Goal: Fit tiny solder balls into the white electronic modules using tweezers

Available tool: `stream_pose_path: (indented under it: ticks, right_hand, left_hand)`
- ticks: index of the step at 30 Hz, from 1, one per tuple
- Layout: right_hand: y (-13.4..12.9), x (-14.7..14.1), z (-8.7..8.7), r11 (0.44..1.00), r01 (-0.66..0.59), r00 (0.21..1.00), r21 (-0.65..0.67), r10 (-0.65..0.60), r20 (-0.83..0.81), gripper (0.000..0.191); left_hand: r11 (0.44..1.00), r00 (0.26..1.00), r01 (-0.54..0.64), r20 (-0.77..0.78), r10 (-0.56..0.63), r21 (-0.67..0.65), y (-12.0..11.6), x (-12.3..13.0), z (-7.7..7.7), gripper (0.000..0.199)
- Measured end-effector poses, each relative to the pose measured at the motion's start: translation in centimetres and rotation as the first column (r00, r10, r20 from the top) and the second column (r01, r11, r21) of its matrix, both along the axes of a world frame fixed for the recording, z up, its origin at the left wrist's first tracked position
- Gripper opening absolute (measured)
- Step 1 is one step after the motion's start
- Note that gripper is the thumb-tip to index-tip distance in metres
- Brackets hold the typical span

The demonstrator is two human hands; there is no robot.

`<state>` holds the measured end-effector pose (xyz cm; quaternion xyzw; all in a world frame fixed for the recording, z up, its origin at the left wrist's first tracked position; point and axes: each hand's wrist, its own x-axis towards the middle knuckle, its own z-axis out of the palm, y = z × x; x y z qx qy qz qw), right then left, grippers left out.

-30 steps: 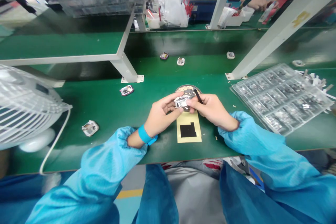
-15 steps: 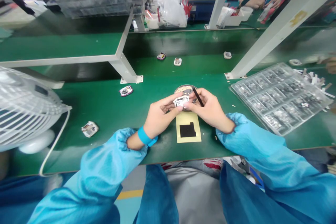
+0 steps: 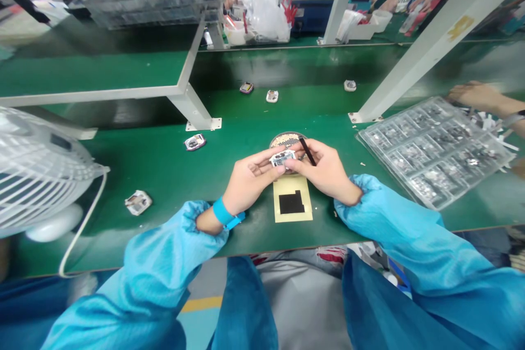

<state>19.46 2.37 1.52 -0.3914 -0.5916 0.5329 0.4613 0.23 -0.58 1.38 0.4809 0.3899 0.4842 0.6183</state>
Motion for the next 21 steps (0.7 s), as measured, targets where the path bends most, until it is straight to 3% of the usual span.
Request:
stream_pose_path:
  ticks: [4,14,21]
  right_hand:
    - [-0.17,-0.14,-0.22,0.998,0.04,0.998,0.051,-0.042,0.046,0.043]
    - [-0.13,-0.01,-0.23,1.0,0.029,0.999,0.002,-0.029,0.039,0.045]
    - [-0.59,-0.26,-0.2,0.994,0.07,0.995,0.084,-0.076,0.063,0.035]
  left_hand:
    - [1.0,0.999,0.019,0.036,-0.02,0.01,0.1,0.09,0.12,0.05]
    - [0.995,0.992,-0.077,-0.098,0.083,0.068,-0.33,0.31,0.53,0.052]
    - [0.997,0.997,-0.066,-0.044,0.068,0.034,-0.14,0.15,0.34,0.049]
